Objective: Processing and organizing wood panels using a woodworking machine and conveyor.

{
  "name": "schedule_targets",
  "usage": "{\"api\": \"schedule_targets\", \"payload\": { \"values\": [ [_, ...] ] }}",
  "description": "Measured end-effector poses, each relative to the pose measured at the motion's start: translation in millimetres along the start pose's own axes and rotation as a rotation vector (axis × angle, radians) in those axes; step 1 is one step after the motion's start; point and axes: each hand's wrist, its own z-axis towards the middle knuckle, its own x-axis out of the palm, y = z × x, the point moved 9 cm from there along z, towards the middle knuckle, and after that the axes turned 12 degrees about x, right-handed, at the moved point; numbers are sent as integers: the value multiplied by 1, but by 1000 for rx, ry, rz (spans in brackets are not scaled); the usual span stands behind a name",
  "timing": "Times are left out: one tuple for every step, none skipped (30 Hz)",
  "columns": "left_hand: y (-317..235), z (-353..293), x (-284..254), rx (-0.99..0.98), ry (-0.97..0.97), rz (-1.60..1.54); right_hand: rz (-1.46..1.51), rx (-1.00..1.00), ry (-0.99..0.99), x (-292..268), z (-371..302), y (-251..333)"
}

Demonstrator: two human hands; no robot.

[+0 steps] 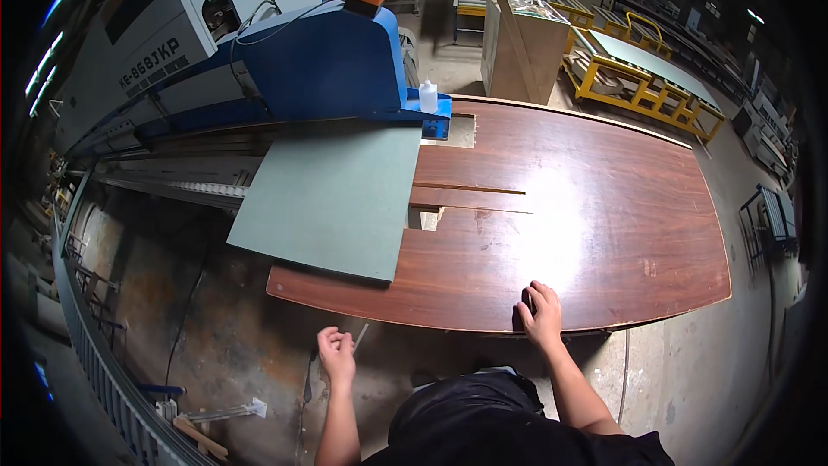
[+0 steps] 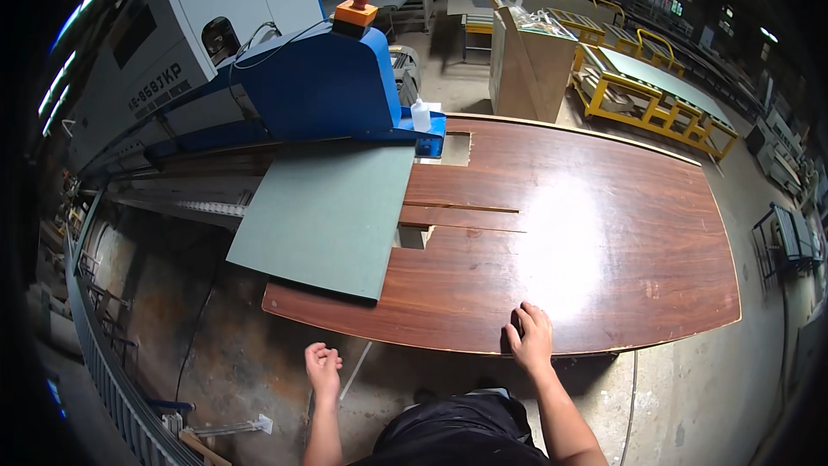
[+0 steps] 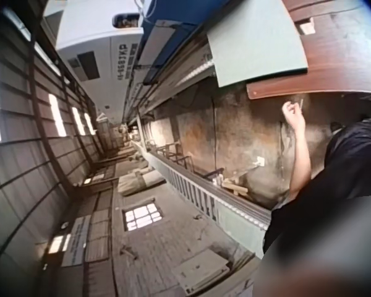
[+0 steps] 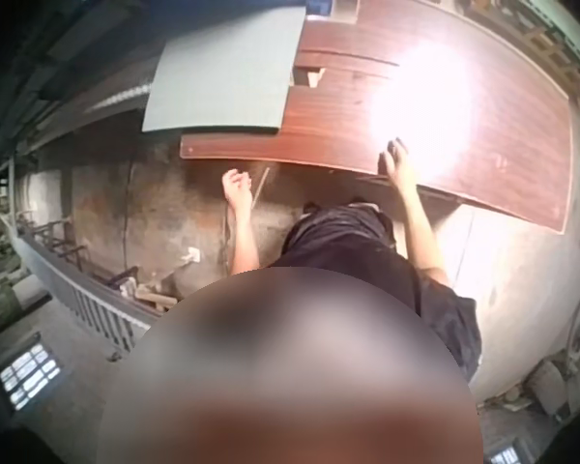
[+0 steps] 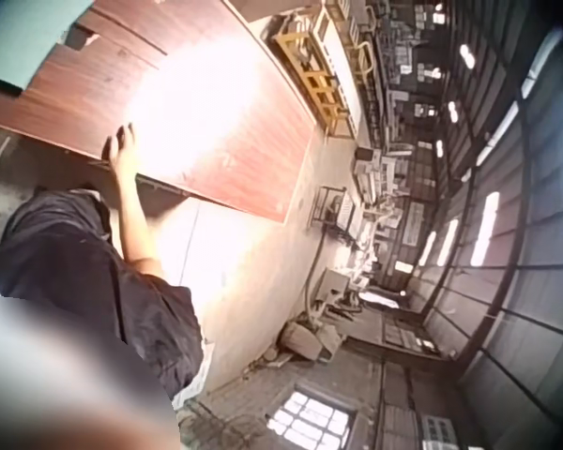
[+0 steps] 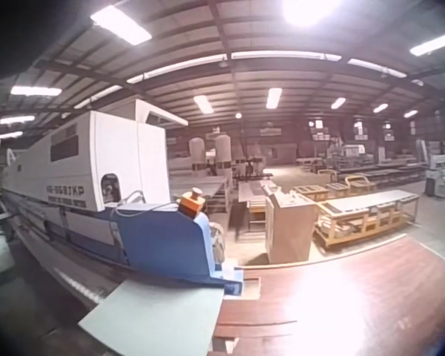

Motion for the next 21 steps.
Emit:
{"api": "schedule_targets", "payload": {
  "values": [
    [-3, 20, -17, 51, -42, 58, 7, 42, -12, 1, 2, 1],
    [-5, 43, -37, 120, -75, 149, 11, 34, -7, 4, 4, 8],
    [-8, 67, -55, 187, -104, 239, 56, 72, -9, 5, 7, 11],
    [-22, 90, -65, 246, -129, 337, 97, 115, -14, 7, 10, 13],
    [-39, 114, -72, 306, -154, 434, 97, 114, -14, 10, 13, 17],
    [-47, 139, -81, 296, -146, 566, 137, 107, 5, 15, 17, 22],
    [-53, 164, -89, 287, -133, 696, 177, 103, 21, 21, 20, 27],
    [-55, 186, -99, 287, -140, 764, 225, 95, 56, 30, 25, 35],
    [-56, 206, -105, 288, -143, 829, 263, 71, 80, 38, 28, 43],
    [-58, 223, -102, 267, -124, 921, 332, 108, 115, 43, 32, 50],
    [-61, 237, -98, 248, -103, 1013, 402, 146, 148, 48, 34, 58],
    [-55, 252, -94, 211, -57, 1037, 406, 179, 168, 56, 37, 59],
    [-53, 263, -91, 226, -44, 1032, 437, 191, 197, 60, 40, 68],
    [-45, 272, -86, 204, 8, 1060, 432, 199, 197, 66, 44, 74],
    [-37, 281, -78, 185, 67, 1085, 425, 210, 191, 71, 50, 77],
    [-31, 286, -84, 107, 96, 1080, 420, 229, 230, 78, 53, 86],
    [-22, 297, -91, 178, 77, 1075, 428, 233, 220, 81, 57, 95],
    [-15, 300, -77, 177, 155, 1018, 446, 262, 231, 88, 62, 95],
    [-14, 301, -61, 175, 232, 960, 464, 290, 241, 93, 66, 92],
    [-17, 301, -50, 188, 248, 955, 444, 323, 267, 99, 70, 89],
    [-20, 296, -36, 181, 260, 1005, 440, 339, 250, 94, 73, 89]
  ]
}}
